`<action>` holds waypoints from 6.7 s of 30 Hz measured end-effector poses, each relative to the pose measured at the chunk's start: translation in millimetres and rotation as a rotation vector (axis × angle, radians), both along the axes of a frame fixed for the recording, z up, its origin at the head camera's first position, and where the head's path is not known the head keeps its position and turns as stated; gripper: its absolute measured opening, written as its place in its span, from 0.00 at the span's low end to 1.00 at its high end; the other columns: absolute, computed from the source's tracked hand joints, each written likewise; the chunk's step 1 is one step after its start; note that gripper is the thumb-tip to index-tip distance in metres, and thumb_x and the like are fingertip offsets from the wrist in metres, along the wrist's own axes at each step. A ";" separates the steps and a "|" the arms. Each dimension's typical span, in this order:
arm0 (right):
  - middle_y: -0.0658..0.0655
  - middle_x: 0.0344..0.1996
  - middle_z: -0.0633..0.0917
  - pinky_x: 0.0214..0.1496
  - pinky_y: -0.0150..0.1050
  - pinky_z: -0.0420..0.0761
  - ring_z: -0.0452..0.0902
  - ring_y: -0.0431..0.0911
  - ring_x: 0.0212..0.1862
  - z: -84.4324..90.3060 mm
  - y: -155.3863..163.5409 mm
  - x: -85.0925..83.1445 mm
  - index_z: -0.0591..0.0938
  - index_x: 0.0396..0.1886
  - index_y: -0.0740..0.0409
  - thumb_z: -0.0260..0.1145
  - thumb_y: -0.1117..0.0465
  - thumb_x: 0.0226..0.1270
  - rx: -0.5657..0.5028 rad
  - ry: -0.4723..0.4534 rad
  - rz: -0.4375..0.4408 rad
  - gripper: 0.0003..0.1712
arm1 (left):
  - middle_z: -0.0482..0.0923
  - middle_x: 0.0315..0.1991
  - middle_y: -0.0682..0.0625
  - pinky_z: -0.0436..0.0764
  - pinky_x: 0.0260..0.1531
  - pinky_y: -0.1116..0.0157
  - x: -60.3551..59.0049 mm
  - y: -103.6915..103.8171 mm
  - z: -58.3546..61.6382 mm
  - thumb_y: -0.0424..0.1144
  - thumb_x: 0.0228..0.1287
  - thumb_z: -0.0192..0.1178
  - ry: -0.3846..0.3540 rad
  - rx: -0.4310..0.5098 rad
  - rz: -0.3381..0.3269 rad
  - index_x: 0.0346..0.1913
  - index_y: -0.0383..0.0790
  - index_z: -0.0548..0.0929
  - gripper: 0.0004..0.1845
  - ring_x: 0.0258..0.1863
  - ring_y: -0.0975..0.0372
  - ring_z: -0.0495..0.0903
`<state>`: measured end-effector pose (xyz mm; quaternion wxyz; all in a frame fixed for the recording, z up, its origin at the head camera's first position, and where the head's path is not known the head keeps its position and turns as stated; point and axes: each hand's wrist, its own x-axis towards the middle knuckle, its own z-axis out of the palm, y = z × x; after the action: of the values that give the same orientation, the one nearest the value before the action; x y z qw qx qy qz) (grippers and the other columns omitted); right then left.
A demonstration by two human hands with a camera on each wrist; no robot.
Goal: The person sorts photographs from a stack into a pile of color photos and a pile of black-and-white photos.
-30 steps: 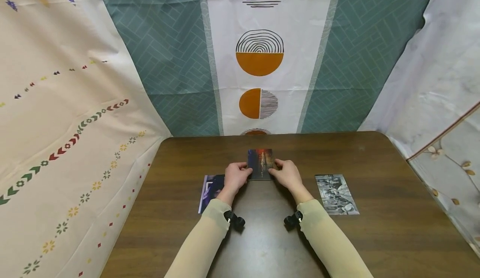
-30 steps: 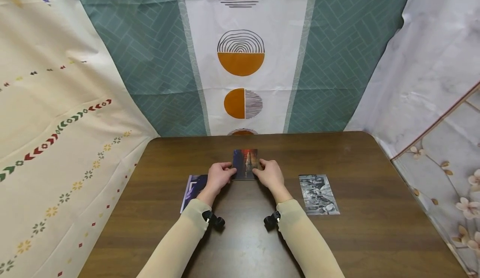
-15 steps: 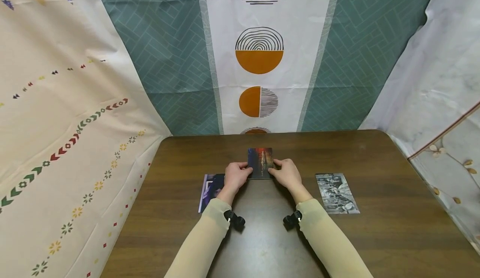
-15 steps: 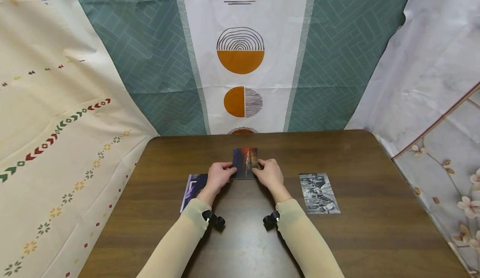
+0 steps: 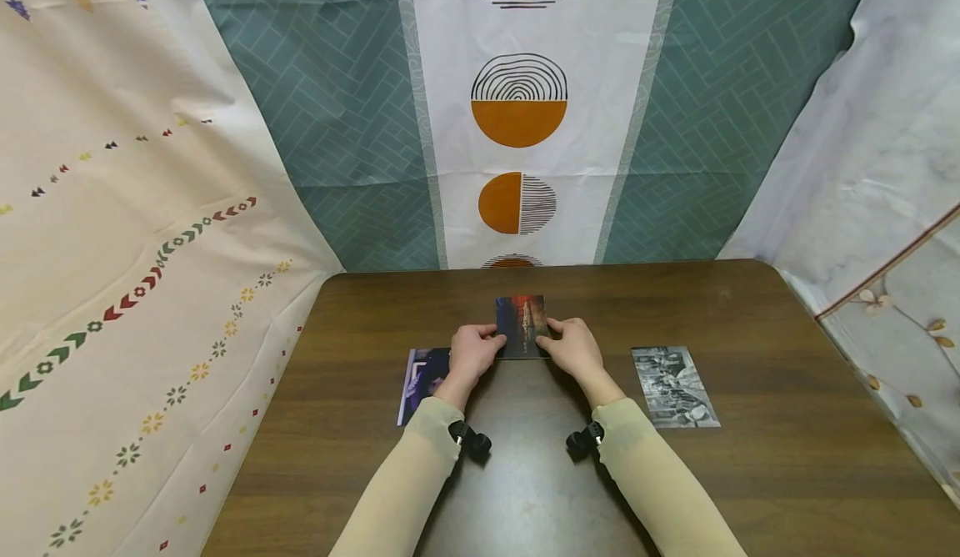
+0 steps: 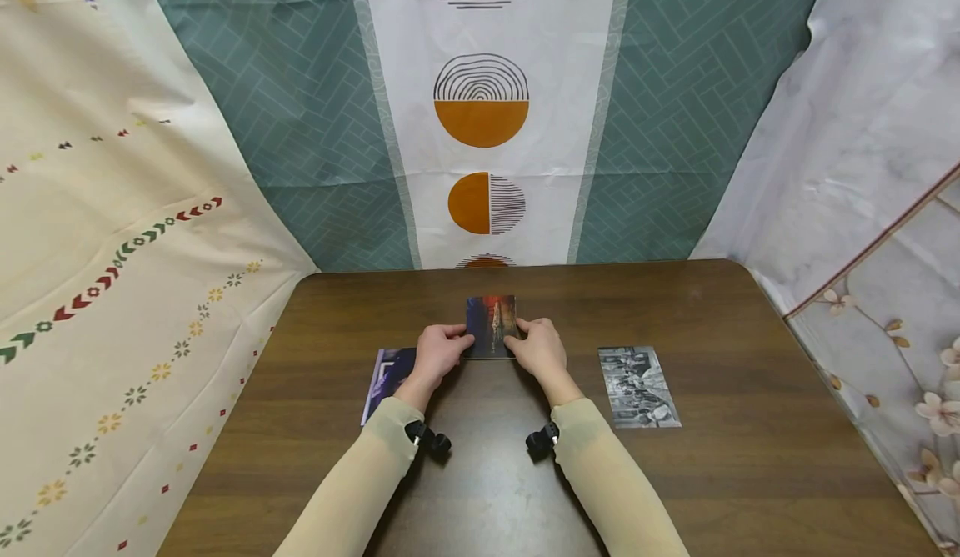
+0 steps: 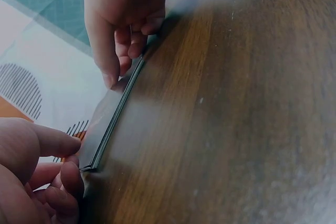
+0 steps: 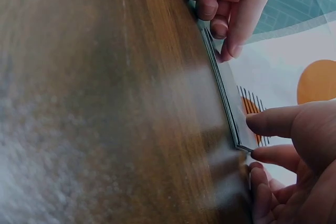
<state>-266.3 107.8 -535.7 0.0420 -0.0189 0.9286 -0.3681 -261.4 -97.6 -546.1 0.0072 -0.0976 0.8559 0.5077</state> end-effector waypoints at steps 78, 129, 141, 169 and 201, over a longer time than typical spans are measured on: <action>0.45 0.31 0.91 0.57 0.51 0.81 0.84 0.41 0.28 6.6 -102.2 52.2 0.72 0.78 0.64 0.78 0.52 0.67 -0.283 -0.092 0.307 0.45 | 0.85 0.29 0.50 0.77 0.27 0.63 67.4 -169.8 12.0 0.40 0.71 0.72 -0.050 0.069 -0.184 0.63 0.35 0.87 0.22 0.21 0.60 0.75; 0.38 0.25 0.85 0.38 0.44 0.83 0.82 0.35 0.30 2.7 -124.2 66.4 0.74 0.78 0.62 0.78 0.45 0.66 0.035 -0.049 0.371 0.46 | 0.83 0.28 0.54 0.72 0.30 0.63 87.9 -178.8 8.2 0.38 0.67 0.75 -0.025 -0.157 -0.205 0.62 0.34 0.88 0.22 0.27 0.60 0.76; 0.38 0.24 0.84 0.34 0.42 0.81 0.80 0.34 0.27 3.6 -124.4 65.1 0.72 0.79 0.63 0.78 0.45 0.66 0.067 -0.061 0.393 0.49 | 0.83 0.27 0.55 0.70 0.28 0.63 84.8 -179.2 7.6 0.37 0.67 0.75 -0.034 -0.176 -0.206 0.63 0.36 0.88 0.23 0.25 0.60 0.75; 0.35 0.24 0.82 0.43 0.43 0.82 0.79 0.35 0.31 11.5 -118.8 66.1 0.67 0.81 0.68 0.87 0.44 0.52 0.099 -0.057 0.483 0.64 | 0.84 0.27 0.54 0.70 0.27 0.64 81.1 -175.5 12.7 0.37 0.66 0.75 -0.029 -0.175 -0.185 0.63 0.35 0.88 0.23 0.24 0.60 0.75; 0.47 0.34 0.91 0.41 0.39 0.81 0.84 0.41 0.33 11.4 -48.2 45.5 0.74 0.76 0.68 0.75 0.59 0.71 -0.272 -0.078 0.418 0.38 | 0.82 0.32 0.49 0.77 0.24 0.66 62.6 -112.9 30.9 0.35 0.70 0.72 0.081 0.102 -0.180 0.63 0.33 0.87 0.20 0.21 0.60 0.74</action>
<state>-220.8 59.6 -524.3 0.1500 -0.2019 0.8443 -0.4733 -198.8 -210.4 -515.3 0.0232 0.0005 0.8338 0.5516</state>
